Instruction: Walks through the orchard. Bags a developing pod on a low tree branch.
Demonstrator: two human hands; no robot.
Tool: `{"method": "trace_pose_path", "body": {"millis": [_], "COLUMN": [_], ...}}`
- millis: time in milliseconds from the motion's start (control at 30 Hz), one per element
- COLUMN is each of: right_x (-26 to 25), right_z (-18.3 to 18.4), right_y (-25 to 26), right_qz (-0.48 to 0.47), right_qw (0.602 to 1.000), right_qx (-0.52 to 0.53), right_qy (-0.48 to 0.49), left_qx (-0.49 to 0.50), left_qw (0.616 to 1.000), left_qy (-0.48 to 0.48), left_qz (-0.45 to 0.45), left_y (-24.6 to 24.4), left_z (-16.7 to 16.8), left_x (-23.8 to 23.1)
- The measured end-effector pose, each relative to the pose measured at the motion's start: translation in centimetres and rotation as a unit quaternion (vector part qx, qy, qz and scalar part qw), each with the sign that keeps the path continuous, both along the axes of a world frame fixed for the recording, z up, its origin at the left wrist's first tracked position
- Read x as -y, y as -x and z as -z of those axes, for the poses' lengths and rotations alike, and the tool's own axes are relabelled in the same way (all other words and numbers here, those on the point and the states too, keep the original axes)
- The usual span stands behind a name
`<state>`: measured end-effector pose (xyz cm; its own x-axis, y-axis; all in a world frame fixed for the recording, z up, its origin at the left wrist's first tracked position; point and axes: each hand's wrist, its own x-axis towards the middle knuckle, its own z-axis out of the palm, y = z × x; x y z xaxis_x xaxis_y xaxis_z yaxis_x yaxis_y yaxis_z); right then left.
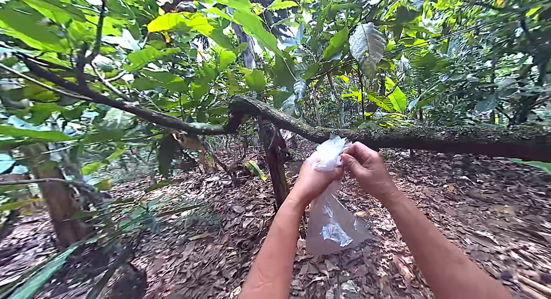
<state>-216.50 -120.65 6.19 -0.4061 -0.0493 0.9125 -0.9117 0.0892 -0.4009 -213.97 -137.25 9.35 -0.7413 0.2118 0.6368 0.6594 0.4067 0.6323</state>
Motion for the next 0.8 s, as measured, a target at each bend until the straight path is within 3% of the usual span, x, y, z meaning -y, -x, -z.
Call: {"method": "trace_pose_path", "body": {"millis": [133, 233, 433, 567, 700, 800], "right_x": [0.7, 1.2, 1.4, 1.6, 1.1, 1.1], "right_z": [0.8, 1.4, 1.0, 0.5, -0.4, -0.4], "right_y": [1.1, 1.7, 1.2, 0.8, 0.2, 0.3], "right_qz": [0.169, 0.206, 0.165, 0.142, 0.054, 0.034], "right_qw": [0.975, 0.961, 0.973, 0.983, 0.998, 0.997], "right_qx": [-0.138, -0.179, -0.159, -0.116, 0.016, 0.055], "right_qy": [-0.032, -0.051, -0.043, -0.034, -0.037, -0.048], "left_qx": [-0.055, -0.142, -0.141, -0.228, -0.225, -0.203], "left_qw": [0.993, 0.980, 0.984, 0.965, 0.971, 0.978], "left_qy": [0.088, 0.137, 0.069, 0.052, 0.016, -0.048], "left_qz": [-0.048, -0.041, -0.083, -0.115, -0.073, -0.018], "left_y": [0.2, 0.8, 0.0, 0.4, 1.4, 2.3], "left_z": [0.1, 0.4, 0.8, 1.6, 2.0, 2.4], "left_x": [0.4, 0.8, -0.1, -0.1, 0.5, 0.7]}}
